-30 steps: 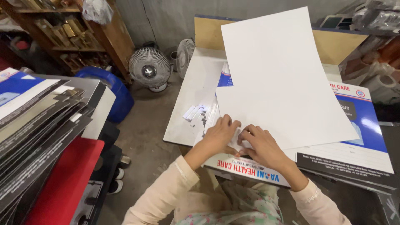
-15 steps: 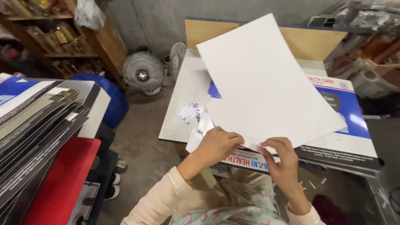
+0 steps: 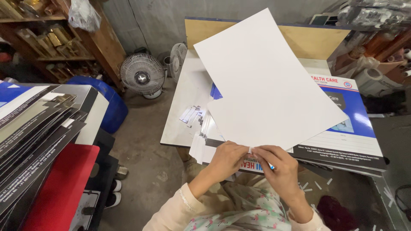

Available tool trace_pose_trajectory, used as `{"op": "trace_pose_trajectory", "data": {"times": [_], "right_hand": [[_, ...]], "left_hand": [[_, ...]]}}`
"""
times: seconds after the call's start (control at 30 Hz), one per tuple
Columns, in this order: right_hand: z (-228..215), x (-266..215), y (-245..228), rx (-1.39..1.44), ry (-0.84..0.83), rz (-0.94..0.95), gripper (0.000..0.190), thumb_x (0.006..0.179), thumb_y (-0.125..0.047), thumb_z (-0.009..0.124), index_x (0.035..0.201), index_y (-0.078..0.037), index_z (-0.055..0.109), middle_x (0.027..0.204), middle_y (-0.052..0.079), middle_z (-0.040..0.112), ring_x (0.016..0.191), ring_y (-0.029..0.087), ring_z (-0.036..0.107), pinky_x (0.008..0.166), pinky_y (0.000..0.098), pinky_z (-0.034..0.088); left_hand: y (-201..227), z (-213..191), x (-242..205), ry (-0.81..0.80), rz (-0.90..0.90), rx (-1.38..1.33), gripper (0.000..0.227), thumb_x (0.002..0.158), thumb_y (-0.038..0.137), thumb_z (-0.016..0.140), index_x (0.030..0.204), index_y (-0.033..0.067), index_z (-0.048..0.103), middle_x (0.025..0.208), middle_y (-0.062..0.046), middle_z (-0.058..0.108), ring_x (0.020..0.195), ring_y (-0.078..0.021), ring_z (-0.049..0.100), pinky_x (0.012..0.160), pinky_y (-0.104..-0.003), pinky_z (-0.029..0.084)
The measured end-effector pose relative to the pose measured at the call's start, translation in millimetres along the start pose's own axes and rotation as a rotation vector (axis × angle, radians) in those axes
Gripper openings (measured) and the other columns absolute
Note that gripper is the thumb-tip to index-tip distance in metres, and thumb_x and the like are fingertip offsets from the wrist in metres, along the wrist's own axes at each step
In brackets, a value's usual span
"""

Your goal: The person sits on the floor and assembles brochures by inserting a white folded sheet into a printed cover. They pick up a cover from a stack on the left, place it on a table, insert the white sheet, and then move the completed brochure to a stack on the right.

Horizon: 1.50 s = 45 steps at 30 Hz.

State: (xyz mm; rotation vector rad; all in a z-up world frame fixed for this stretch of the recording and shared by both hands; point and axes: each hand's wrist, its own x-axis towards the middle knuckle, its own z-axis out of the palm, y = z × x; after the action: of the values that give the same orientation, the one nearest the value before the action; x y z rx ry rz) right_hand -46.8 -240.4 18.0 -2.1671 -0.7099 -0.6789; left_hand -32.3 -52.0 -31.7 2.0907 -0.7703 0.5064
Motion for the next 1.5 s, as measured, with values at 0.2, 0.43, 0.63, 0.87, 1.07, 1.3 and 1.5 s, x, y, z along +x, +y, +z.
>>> {"op": "trace_pose_trajectory", "data": {"times": [0.2,0.43,0.63,0.87,1.07,1.3,1.5], "right_hand": [[-7,18,3,-0.062,-0.226,0.004,0.011,0.083,-0.011,0.075,0.093,-0.007,0.076,0.088,0.005,0.075,0.068,0.025,0.072,0.058,0.0329,0.057],[2,21,11,-0.221,-0.433,-0.007,0.014,0.08,-0.003,0.068,0.093,-0.007,0.072,0.084,0.007,0.072,0.064,0.031,0.069,0.053,0.04,0.054],[7,16,18,-0.238,-0.472,-0.007,0.015,0.079,0.0,0.066,0.093,-0.006,0.069,0.084,0.008,0.07,0.064,0.033,0.068,0.054,0.0423,0.053],[10,21,14,-0.204,-0.461,0.034,0.017,0.078,0.003,0.064,0.093,-0.006,0.068,0.084,0.009,0.07,0.066,0.034,0.068,0.056,0.0434,0.052],[1,20,11,-0.008,-0.402,0.258,0.015,0.084,-0.004,0.069,0.098,-0.007,0.075,0.086,0.009,0.077,0.066,0.027,0.074,0.057,0.0361,0.056],[1,15,12,0.006,-0.35,0.222,0.015,0.084,-0.012,0.074,0.097,-0.006,0.076,0.085,0.01,0.077,0.072,0.023,0.077,0.06,0.0315,0.059],[1,20,1,-0.185,-0.461,0.162,0.01,0.084,-0.012,0.075,0.092,-0.006,0.072,0.078,0.009,0.072,0.057,0.029,0.067,0.053,0.0381,0.053]], "left_hand": [[-4,4,-5,-0.036,-0.015,0.025,0.016,0.08,-0.001,0.069,0.093,0.0055,0.062,0.086,-0.01,0.071,0.083,-0.0334,0.067,0.078,-0.044,0.052],[-4,2,-5,-0.115,-0.039,0.052,0.021,0.077,-0.002,0.071,0.095,0.0063,0.064,0.084,-0.009,0.071,0.083,-0.0302,0.069,0.085,-0.042,0.052],[-3,3,-8,-0.146,-0.066,0.057,0.024,0.075,-0.002,0.072,0.096,0.0059,0.063,0.085,-0.008,0.071,0.084,-0.0294,0.069,0.087,-0.042,0.052],[-1,2,-7,-0.141,-0.058,0.061,0.023,0.074,-0.003,0.069,0.095,0.0058,0.064,0.087,-0.007,0.072,0.084,-0.029,0.069,0.085,-0.043,0.052],[1,2,-5,-0.095,-0.088,0.062,0.014,0.082,0.0,0.068,0.095,0.0055,0.065,0.082,-0.009,0.072,0.081,-0.0306,0.069,0.086,-0.043,0.054],[2,2,-5,-0.07,-0.087,0.018,0.018,0.083,0.001,0.067,0.101,0.0054,0.068,0.087,-0.01,0.074,0.083,-0.0301,0.07,0.087,-0.042,0.054],[2,3,-4,-0.086,-0.103,0.03,0.016,0.083,0.002,0.069,0.099,0.0041,0.069,0.084,-0.011,0.073,0.081,-0.0314,0.069,0.086,-0.042,0.054]]}}
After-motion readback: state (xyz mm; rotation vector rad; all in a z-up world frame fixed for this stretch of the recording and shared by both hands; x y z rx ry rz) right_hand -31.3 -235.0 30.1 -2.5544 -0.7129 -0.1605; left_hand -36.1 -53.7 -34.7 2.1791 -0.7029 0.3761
